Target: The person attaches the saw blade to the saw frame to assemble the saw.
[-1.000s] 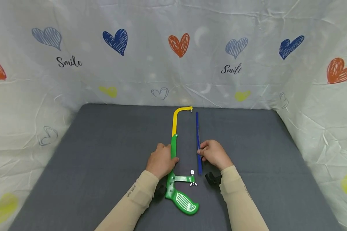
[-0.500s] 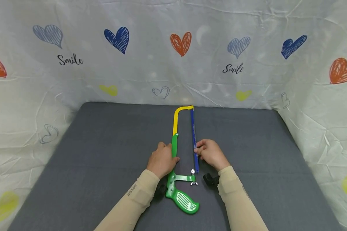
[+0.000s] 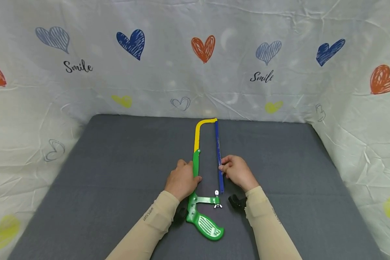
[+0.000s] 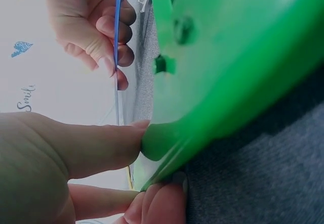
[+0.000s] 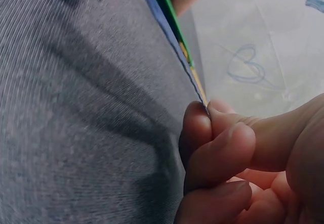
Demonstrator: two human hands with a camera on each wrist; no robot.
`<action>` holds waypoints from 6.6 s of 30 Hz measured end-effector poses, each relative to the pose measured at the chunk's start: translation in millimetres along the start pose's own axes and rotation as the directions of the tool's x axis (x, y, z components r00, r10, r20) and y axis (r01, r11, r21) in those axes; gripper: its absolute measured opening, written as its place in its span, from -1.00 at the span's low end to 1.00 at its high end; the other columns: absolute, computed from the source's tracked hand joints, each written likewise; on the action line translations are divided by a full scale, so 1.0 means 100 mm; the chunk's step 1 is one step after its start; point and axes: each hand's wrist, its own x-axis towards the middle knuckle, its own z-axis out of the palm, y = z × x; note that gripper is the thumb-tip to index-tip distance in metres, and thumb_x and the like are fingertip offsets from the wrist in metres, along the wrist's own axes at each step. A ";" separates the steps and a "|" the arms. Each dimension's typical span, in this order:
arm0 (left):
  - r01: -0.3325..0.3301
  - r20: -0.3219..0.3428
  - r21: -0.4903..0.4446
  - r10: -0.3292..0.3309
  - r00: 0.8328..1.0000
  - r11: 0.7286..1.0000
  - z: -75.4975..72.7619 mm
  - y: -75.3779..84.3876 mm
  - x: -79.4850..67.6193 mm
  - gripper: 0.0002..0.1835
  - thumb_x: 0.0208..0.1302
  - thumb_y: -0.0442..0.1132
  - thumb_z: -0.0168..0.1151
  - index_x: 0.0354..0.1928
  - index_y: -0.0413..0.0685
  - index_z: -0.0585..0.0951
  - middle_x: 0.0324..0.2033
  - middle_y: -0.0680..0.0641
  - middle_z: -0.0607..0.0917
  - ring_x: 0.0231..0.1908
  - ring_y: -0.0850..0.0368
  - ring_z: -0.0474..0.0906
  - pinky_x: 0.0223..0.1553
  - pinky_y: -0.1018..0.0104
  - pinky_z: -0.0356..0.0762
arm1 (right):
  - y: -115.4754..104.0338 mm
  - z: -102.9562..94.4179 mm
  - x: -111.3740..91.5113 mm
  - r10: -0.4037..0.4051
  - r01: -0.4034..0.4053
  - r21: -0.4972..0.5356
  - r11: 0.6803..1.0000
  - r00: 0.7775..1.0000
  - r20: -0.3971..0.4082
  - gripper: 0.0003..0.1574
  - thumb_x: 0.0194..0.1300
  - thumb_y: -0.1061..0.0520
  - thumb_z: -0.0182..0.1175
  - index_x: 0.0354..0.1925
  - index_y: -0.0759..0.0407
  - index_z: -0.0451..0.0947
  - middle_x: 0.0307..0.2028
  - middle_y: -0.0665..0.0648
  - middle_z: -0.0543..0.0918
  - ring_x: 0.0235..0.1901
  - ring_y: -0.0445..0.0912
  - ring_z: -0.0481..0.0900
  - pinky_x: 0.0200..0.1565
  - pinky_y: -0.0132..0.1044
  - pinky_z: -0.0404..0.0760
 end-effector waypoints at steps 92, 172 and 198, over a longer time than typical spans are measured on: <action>-0.356 0.224 -0.054 0.359 0.906 0.933 -0.50 -0.06 1.67 -0.24 0.37 -0.28 0.14 0.58 -0.04 0.15 0.53 -0.14 0.22 0.51 -0.15 0.16 0.48 -0.14 0.19 | -0.17 0.09 -0.55 0.004 -0.014 0.058 0.998 0.985 0.174 -0.83 0.38 0.18 0.28 -0.09 0.18 0.57 -0.48 0.08 0.66 -0.55 -0.08 0.54 -0.47 -0.28 0.48; 0.063 0.091 -0.368 -0.032 0.995 0.928 -0.40 -0.86 -0.99 -0.35 0.33 0.05 0.34 0.41 0.09 0.44 -0.46 0.12 0.66 -0.56 0.16 0.56 -0.43 0.26 0.48 | -0.33 0.33 -0.61 0.002 -0.013 0.046 0.999 0.970 0.243 -0.84 0.37 0.21 0.28 -0.13 0.25 0.54 -0.49 0.08 0.66 -0.55 -0.10 0.53 -0.42 -0.30 0.48; 0.050 0.081 -0.162 -0.037 0.996 0.986 -0.25 -0.45 -1.03 -0.18 0.19 -0.08 0.47 0.44 -0.20 0.36 -0.39 -0.07 0.73 -0.50 0.20 0.61 -0.48 0.31 0.56 | -0.36 0.43 -0.73 0.028 -0.036 0.040 0.999 0.981 0.193 -0.69 0.32 0.19 0.35 0.01 0.25 0.58 -0.37 0.11 0.74 -0.50 -0.06 0.58 -0.37 -0.27 0.55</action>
